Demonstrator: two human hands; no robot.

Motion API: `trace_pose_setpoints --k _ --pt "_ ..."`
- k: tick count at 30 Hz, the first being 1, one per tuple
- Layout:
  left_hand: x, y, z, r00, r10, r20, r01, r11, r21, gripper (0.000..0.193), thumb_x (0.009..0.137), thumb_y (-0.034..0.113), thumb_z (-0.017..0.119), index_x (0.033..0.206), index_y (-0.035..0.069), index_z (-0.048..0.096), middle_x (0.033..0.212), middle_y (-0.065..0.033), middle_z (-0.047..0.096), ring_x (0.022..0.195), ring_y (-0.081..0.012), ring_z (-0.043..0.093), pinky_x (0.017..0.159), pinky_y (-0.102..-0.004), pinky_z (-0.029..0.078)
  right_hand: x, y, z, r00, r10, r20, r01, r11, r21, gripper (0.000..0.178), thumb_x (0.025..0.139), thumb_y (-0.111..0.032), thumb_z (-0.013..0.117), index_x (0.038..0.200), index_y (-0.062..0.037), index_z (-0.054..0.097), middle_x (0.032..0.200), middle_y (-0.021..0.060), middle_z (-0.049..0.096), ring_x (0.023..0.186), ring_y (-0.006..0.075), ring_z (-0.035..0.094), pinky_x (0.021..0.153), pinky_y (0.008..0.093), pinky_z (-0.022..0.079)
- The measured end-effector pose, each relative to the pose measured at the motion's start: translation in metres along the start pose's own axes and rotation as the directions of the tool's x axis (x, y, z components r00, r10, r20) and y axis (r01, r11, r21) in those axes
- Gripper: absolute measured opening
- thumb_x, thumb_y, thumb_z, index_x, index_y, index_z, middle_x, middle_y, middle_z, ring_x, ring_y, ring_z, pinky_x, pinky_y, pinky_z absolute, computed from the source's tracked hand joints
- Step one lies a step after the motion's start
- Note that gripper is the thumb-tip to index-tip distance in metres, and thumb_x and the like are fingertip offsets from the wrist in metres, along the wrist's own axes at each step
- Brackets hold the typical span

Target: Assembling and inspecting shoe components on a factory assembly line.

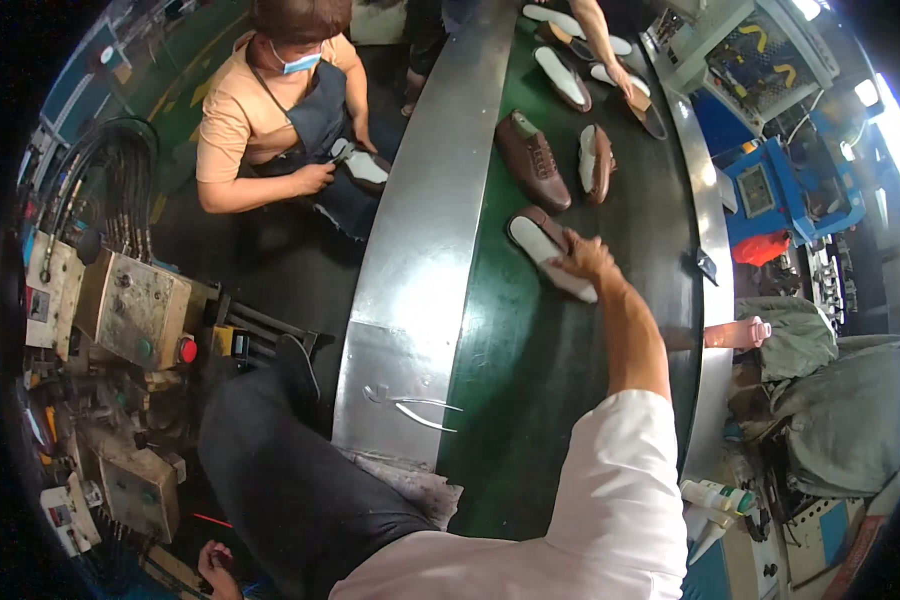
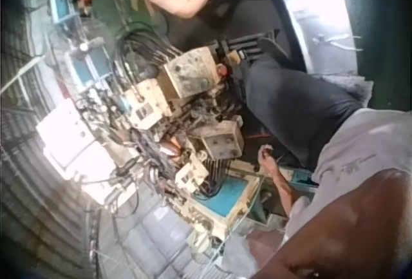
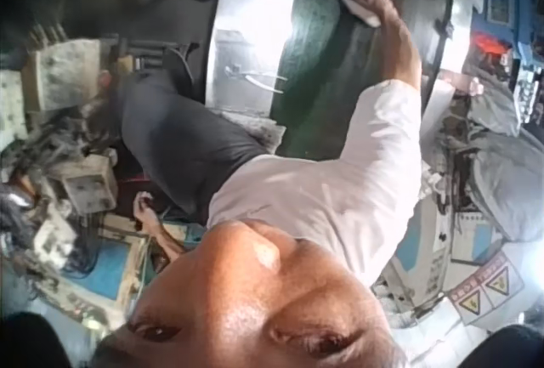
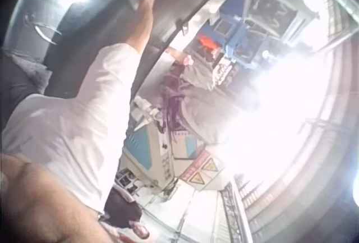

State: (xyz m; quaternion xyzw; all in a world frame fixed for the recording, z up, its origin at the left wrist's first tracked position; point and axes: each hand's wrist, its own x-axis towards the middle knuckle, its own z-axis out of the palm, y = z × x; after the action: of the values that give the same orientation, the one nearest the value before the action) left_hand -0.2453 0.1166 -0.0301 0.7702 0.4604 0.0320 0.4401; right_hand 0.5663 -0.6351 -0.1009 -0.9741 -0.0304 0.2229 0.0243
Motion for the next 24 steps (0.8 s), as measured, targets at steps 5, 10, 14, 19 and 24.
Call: trace_pose_setpoints --k 5,10,14,19,24 --pt "0.066 0.059 0.068 0.990 0.109 -0.088 -0.127 0.964 -0.232 0.029 0.116 0.011 0.056 0.133 -0.009 0.067 0.115 -0.0144 0.074 0.099 -0.0193 0.072 0.090 -0.0309 0.060 -0.086 -0.023 0.096 0.961 0.127 -0.245 0.041 0.811 0.583 0.120 0.083 -0.049 0.090 0.175 -0.0089 0.024 0.154 0.0296 0.060 0.141 0.0409 0.062 0.119 0.0444 0.048" --pt "0.085 0.187 0.180 0.937 0.331 0.111 -0.260 0.874 -0.410 0.028 0.113 0.007 0.059 0.135 -0.008 0.068 0.124 -0.0189 0.074 0.116 -0.0265 0.075 0.104 -0.0373 0.061 -0.212 -0.068 0.149 0.934 0.279 -0.225 0.044 0.535 0.844 0.109 0.090 -0.040 0.089 0.172 -0.0033 0.028 0.150 0.0236 0.064 0.134 0.0341 0.065 0.112 0.0440 0.053" --pt "0.063 0.251 0.257 0.788 0.476 0.391 -0.192 0.793 -0.577 0.039 0.110 0.006 0.064 0.147 -0.004 0.062 0.128 -0.0183 0.074 0.117 -0.0249 0.074 0.108 -0.0367 0.058 -0.295 -0.154 0.159 0.981 0.184 0.055 -0.039 -0.093 0.995 0.074 0.101 -0.029 0.081 0.158 0.0016 0.044 0.135 0.0183 0.068 0.121 0.0274 0.067 0.104 0.0437 0.055" --pt "0.033 0.303 0.295 0.629 0.565 0.534 -0.099 0.740 -0.665 0.080 0.101 0.015 0.079 0.167 0.000 0.037 0.152 -0.0262 0.056 0.140 -0.0307 0.059 0.113 -0.0417 0.052 -0.378 -0.302 0.111 0.998 -0.061 -0.017 0.006 -0.180 0.984 0.071 0.102 -0.027 0.078 0.157 0.0019 0.043 0.137 0.0198 0.064 0.123 0.0259 0.065 0.105 0.0432 0.056" --pt "0.034 0.306 0.247 0.704 0.687 0.180 -0.445 0.624 -0.642 0.076 0.106 0.036 0.074 0.162 -0.006 0.043 0.146 -0.0252 0.062 0.138 -0.0301 0.059 0.113 -0.0403 0.050 -0.422 -0.422 0.087 0.934 -0.327 -0.141 0.079 -0.197 0.977 0.094 0.097 -0.029 0.086 0.167 0.0030 0.033 0.148 0.0197 0.061 0.134 0.0267 0.061 0.114 0.0414 0.051"
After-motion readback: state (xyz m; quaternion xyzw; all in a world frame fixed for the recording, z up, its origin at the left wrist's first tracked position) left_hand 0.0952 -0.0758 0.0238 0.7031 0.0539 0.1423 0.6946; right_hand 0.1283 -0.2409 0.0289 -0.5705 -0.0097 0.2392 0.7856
